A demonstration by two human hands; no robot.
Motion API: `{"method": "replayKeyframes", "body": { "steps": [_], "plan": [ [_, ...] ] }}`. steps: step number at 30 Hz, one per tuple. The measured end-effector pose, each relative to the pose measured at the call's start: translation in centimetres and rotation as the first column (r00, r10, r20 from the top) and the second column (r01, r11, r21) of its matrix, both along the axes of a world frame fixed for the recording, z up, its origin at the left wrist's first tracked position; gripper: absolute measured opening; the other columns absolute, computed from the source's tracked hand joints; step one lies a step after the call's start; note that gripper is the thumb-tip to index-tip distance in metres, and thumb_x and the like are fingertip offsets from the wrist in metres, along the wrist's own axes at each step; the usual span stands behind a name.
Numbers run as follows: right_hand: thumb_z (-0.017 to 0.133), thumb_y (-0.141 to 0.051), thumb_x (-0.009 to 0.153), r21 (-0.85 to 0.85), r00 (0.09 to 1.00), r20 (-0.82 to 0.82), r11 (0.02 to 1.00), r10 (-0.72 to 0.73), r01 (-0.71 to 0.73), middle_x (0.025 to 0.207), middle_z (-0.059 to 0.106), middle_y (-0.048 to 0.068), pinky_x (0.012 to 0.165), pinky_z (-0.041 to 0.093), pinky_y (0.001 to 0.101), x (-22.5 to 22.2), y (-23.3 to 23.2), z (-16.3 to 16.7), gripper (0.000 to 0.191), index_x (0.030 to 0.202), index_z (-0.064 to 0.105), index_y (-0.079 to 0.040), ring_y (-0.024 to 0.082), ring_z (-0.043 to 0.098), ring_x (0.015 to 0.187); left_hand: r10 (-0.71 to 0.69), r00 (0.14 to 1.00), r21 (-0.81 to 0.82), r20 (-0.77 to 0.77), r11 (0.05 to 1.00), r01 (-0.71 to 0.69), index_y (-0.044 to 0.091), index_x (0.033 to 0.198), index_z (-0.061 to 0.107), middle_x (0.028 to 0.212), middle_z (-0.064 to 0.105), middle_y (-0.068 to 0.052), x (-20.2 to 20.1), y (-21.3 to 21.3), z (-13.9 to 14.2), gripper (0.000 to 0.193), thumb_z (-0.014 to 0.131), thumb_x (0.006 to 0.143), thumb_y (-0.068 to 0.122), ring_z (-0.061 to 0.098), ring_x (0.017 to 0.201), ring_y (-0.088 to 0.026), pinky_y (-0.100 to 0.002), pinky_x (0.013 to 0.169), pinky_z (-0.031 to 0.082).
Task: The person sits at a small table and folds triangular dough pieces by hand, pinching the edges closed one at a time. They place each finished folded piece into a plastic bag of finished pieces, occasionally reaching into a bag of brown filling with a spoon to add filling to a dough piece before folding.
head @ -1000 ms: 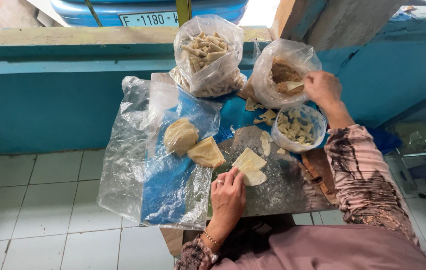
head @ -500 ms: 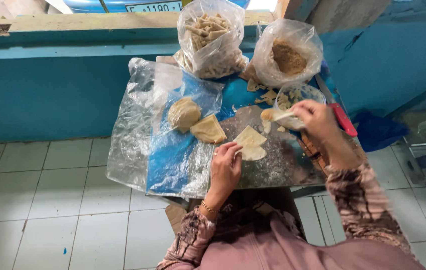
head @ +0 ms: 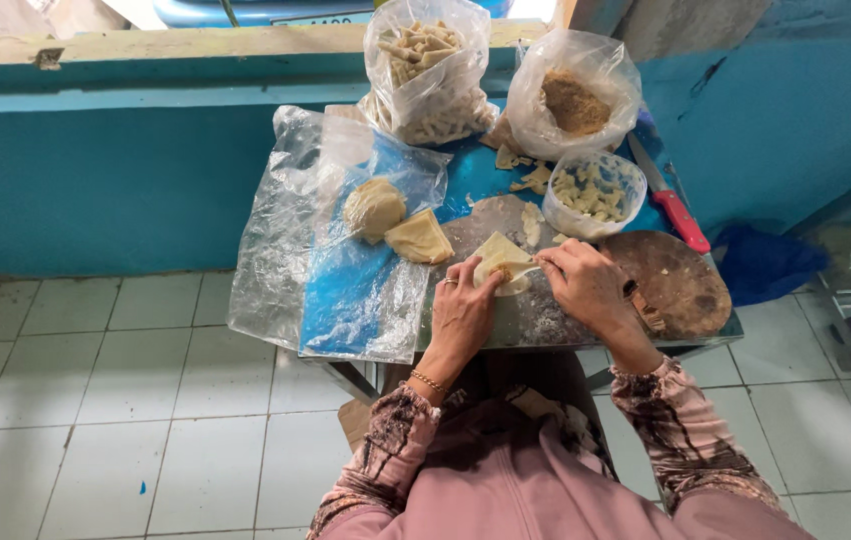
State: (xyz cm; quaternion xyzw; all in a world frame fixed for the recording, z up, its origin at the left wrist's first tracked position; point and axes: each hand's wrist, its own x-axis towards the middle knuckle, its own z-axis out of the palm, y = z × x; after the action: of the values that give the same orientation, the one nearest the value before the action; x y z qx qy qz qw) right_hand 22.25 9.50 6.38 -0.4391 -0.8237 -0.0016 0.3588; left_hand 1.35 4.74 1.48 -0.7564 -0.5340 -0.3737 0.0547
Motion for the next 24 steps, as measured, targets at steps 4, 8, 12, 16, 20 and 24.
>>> {"method": "replayKeyframes", "body": {
  "steps": [4, 8, 12, 16, 20, 24],
  "plan": [
    [0.071, -0.018, 0.093, -0.023, 1.0, 0.021, 1.0, -0.018, 0.018, 0.09, 0.067, 0.007, 0.076, 0.054, 0.0419, 0.2, -0.2, 0.1, 0.009, 0.098, 0.076, -0.012, 0.029, 0.068, 0.09, 0.0, 1.0, -0.023, 0.002, 1.0, 0.0, 0.017, 0.12, 0.069, 0.138, 0.056, -0.015, 0.0, 0.0, -0.2, 0.037, 0.066, 0.084, 0.009, 0.055, 0.123, -0.034, -0.044, 0.092, 0.047],
    [0.07, -0.017, 0.094, -0.011, 1.0, 0.023, 1.0, 0.01, -0.01, 0.09, 0.066, 0.006, 0.076, 0.054, 0.0417, 0.3, -0.4, 0.1, 0.01, 0.101, 0.076, -0.011, 0.029, 0.067, 0.09, -0.035, 0.999, -0.015, -0.025, 0.999, 0.034, 0.016, 0.123, 0.07, 0.138, 0.055, -0.015, 0.0, 0.0, -0.3, 0.04, 0.067, 0.084, 0.009, 0.054, 0.123, -0.034, -0.044, 0.094, 0.047],
    [0.07, -0.02, 0.096, -0.078, 0.999, -0.023, 0.996, -0.049, 0.047, 0.093, 0.069, 0.006, 0.074, 0.054, 0.0401, 0.6, -0.1, 0.1, 0.011, 0.101, 0.077, -0.013, 0.029, 0.069, 0.089, -0.055, 0.998, -0.032, -0.008, 0.998, 0.054, 0.014, 0.12, 0.069, 0.139, 0.055, -0.017, -0.4, -0.2, -0.1, 0.038, 0.068, 0.083, 0.008, 0.053, 0.125, -0.035, -0.044, 0.093, 0.047],
    [0.069, -0.024, 0.096, -0.226, 0.99, -0.085, 0.97, -0.111, 0.09, 0.1, 0.073, 0.006, 0.073, 0.055, 0.0378, 1.8, 0.8, 1.4, 0.016, 0.103, 0.078, -0.013, 0.027, 0.071, 0.086, 0.01, 0.996, -0.048, 0.087, 0.999, -0.006, 0.012, 0.12, 0.069, 0.14, 0.057, -0.017, -0.4, -0.4, 0.0, 0.037, 0.067, 0.083, 0.007, 0.054, 0.126, -0.034, -0.045, 0.098, 0.045],
    [0.067, -0.024, 0.098, -0.322, 0.982, -0.134, 0.943, -0.132, 0.083, 0.102, 0.073, 0.007, 0.074, 0.055, 0.0362, 2.6, 1.8, 3.3, 0.017, 0.106, 0.077, -0.013, 0.026, 0.072, 0.089, 0.033, 0.998, -0.057, 0.044, 0.998, -0.031, 0.011, 0.114, 0.069, 0.139, 0.057, -0.019, -0.3, -0.4, 0.1, 0.036, 0.066, 0.078, 0.006, 0.054, 0.125, -0.035, -0.047, 0.101, 0.043],
    [0.069, -0.023, 0.096, -0.194, 0.999, 0.005, 0.98, -0.038, 0.038, 0.098, 0.072, 0.006, 0.075, 0.055, 0.0374, 1.4, 1.6, 3.5, 0.013, 0.101, 0.078, -0.014, 0.027, 0.07, 0.09, 0.045, 0.997, -0.09, 0.058, 0.995, -0.04, 0.011, 0.114, 0.068, 0.142, 0.056, -0.018, -0.3, -0.6, 0.2, 0.032, 0.065, 0.082, 0.007, 0.054, 0.129, -0.033, -0.047, 0.105, 0.043]
  ]
}}
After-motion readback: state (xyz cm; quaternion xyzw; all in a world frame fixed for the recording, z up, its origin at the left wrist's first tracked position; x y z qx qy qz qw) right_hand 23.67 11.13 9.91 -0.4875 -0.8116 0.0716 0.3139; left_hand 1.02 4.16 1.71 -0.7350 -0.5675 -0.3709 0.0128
